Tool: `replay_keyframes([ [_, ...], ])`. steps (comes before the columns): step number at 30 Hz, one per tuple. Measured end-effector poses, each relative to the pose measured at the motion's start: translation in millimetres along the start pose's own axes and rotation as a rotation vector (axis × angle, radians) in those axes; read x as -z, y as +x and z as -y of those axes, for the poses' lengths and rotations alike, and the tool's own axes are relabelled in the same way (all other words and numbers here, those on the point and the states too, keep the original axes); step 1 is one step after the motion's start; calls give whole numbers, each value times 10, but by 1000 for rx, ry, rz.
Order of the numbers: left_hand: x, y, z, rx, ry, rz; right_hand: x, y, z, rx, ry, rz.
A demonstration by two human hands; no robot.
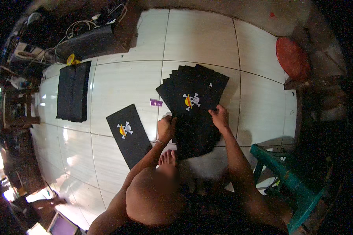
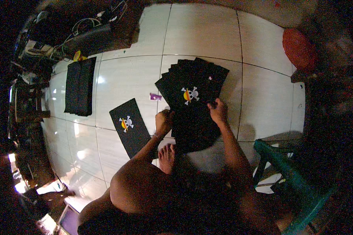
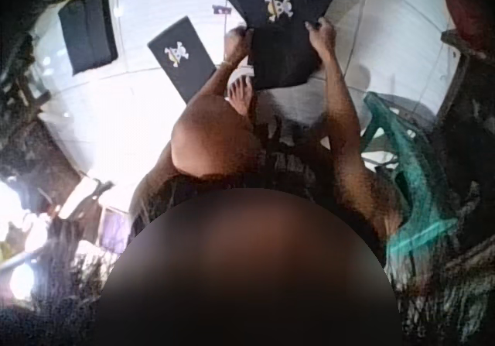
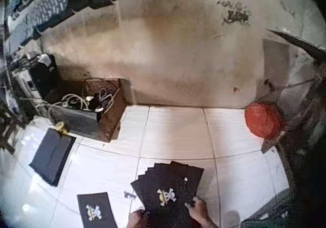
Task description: The person prepares a screen printing frame, applies white ink with a squeegee, and prints a skull-and-crossbones design onto black fabric pieces. They then fold the printed pieces and place them on the floor.
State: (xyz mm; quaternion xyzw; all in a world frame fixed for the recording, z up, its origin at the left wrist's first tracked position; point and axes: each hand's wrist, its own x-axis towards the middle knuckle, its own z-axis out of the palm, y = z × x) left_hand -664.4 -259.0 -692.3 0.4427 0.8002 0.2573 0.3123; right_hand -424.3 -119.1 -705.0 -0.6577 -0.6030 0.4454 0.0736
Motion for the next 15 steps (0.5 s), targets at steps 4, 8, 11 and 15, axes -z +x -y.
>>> replay_keyframes([
  [4, 120, -220, -59, -50, 1, -38, -97, -81, -40, 45, -56, -103],
  [8, 239, -329, -148, -110, 301, -27, -174, -190, -6, -65, 33, -179],
  [11, 244, -435, -161, -100, 229, -85, -215, -245, -20, -114, 146, -204],
  [15, 129, -753, -63, 3, 73, 127, -259, -251, -117, -142, 271, -181],
])
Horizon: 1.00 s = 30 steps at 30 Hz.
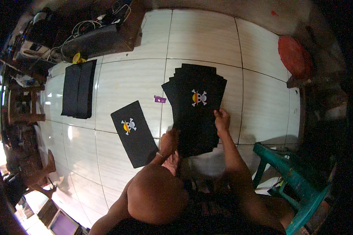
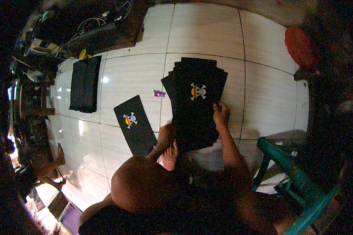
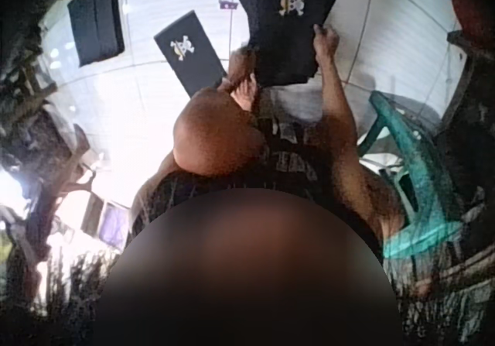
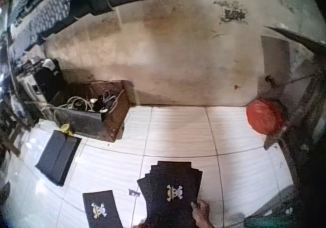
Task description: The person prepares a screen printing frame, applies white ink with a squeegee, and prints a skull-and-crossbones design onto black fabric pieces. They then fold the printed pieces and place them on the floor.
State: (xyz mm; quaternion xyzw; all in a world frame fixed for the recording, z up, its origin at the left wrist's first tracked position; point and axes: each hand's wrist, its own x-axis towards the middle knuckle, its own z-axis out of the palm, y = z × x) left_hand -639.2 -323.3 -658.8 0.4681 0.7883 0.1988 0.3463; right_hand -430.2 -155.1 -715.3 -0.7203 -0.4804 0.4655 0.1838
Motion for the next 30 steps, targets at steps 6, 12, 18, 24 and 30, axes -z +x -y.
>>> replay_keyframes([
  [6, -44, -65, 235, -20, -42, 54, -8, -19, -65, 250, -137, -53],
  [12, 56, 529, 112, -46, -103, -282, -63, -151, 183, 354, -394, -276],
  [18, -32, 604, -138, -40, 7, -118, -75, -99, 397, 149, -289, -31],
  [24, -49, 579, -61, -73, -110, -111, -144, -153, 434, 252, -224, 92],
  [30, -115, 628, 64, -91, 12, -65, -176, -110, 364, -29, 418, 546],
])
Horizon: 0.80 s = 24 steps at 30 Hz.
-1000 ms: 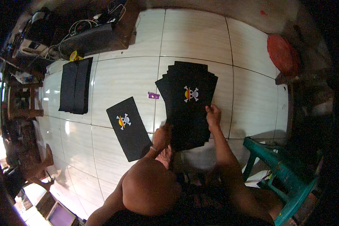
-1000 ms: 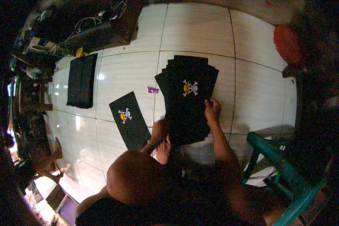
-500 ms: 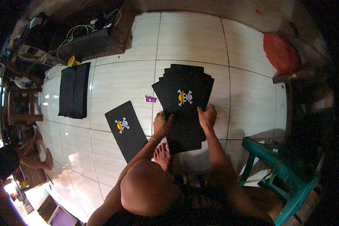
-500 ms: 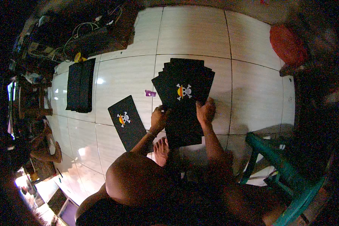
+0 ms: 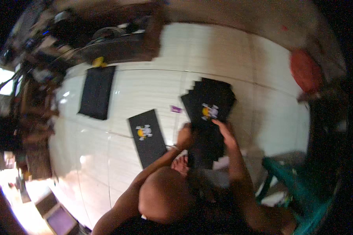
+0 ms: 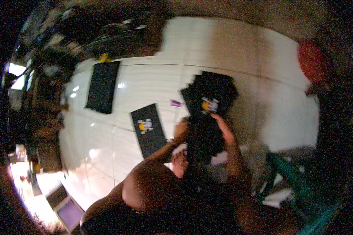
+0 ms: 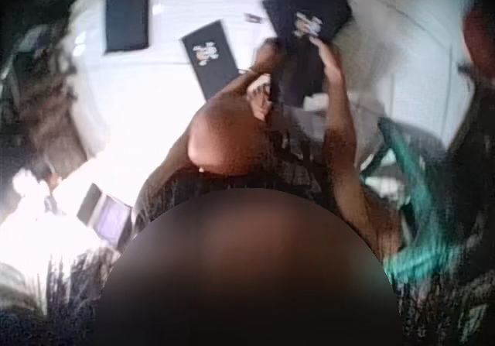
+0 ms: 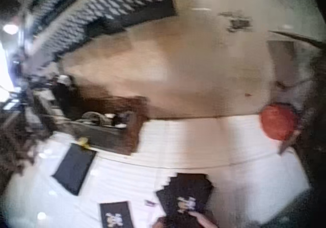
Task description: The person prepares a screen printing frame, applies white ink with a squeegee, and prints a skull-and-crossbones design onto black fabric pieces. They then fold the printed pieces and place them on the floor.
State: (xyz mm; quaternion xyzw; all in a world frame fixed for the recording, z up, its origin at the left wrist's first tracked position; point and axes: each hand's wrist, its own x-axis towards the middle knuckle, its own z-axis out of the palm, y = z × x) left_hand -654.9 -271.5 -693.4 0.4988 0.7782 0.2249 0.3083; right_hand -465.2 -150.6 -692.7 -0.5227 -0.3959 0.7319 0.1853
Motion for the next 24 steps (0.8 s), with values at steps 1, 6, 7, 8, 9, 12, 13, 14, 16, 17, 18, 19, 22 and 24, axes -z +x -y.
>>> replay_keyframes([
  [1, 19, 95, -47, -53, 24, 60, -5, 38, -18, -22, 0, 92],
  [6, 554, 371, -524, -285, 292, -70, -6, 200, 134, 235, -542, -259],
  [7, 704, 501, -682, -473, 450, -171, -64, 237, 264, 347, -692, -221],
  [8, 841, 639, -872, -562, 483, -276, -45, 192, 459, 379, -872, -208],
  [9, 985, 760, -1060, -661, 525, -390, -50, 93, 678, 360, -1040, -234],
  [12, 1293, 1005, -1457, -925, 671, -201, -118, -248, 1438, 638, -1268, -11],
  [13, 1336, 1049, -1554, -893, 744, -81, -167, -387, 1620, 614, -1370, -48],
  [14, 1404, 1077, -1624, -858, 804, 64, -226, -531, 1796, 669, -1442, -65],
  [16, 1546, 1051, -1674, -809, 828, -7, -316, -692, 2056, 686, -1470, -33],
  [17, 1606, 1028, -1701, -702, 801, -98, -324, -715, 2177, 649, -1430, -17],
  [18, 1696, 1009, -1699, -713, 888, 30, -316, -754, 2218, 634, -1412, -59],
  [19, 1729, 972, -1752, -679, 758, 55, -271, -773, 2274, 649, -1412, 8],
  [22, 1864, 910, -1865, -691, 878, 26, -106, -757, 2340, 756, -1421, 11],
  [24, 1868, 864, -1927, -617, 864, 66, -60, -733, 2311, 784, -1396, -6],
])
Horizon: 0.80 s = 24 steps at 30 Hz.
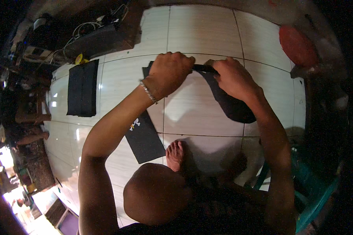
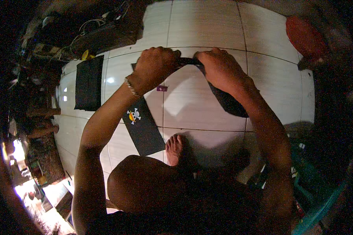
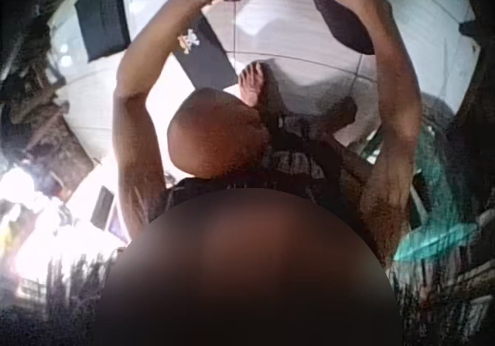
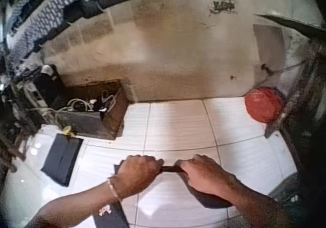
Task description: The person prepares a screen printing frame, applies white ink with a squeegee, and prints a skull-and-crossbones design onto black fabric pieces. They then fold the printed pieces and place them on the floor.
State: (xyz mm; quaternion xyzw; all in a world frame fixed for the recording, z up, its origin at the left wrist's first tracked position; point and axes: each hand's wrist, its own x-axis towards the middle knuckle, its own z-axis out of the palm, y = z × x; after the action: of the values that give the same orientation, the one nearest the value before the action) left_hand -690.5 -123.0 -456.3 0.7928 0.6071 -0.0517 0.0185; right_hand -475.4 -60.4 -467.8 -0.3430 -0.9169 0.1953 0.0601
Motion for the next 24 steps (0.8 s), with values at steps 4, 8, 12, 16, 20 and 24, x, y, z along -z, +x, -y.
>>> replay_keyframes([
  [4, -177, 99, -117, 31, 72, 72, -294, 87, 10, -131, -90, 97],
  [8, -420, 153, -144, -50, -3, 104, -543, 6, -152, -109, -155, 84],
  [12, -408, 104, -63, 43, -57, 15, -542, -110, -281, -63, -158, -49],
  [16, -318, 140, -39, -21, -16, -4, -473, -62, -284, -48, -242, -38],
  [20, -363, 103, -90, 19, 15, 143, -483, -79, -333, -73, -252, -21],
  [24, -511, 82, -26, -29, 161, -100, -551, -140, -411, 1, -422, -109],
])
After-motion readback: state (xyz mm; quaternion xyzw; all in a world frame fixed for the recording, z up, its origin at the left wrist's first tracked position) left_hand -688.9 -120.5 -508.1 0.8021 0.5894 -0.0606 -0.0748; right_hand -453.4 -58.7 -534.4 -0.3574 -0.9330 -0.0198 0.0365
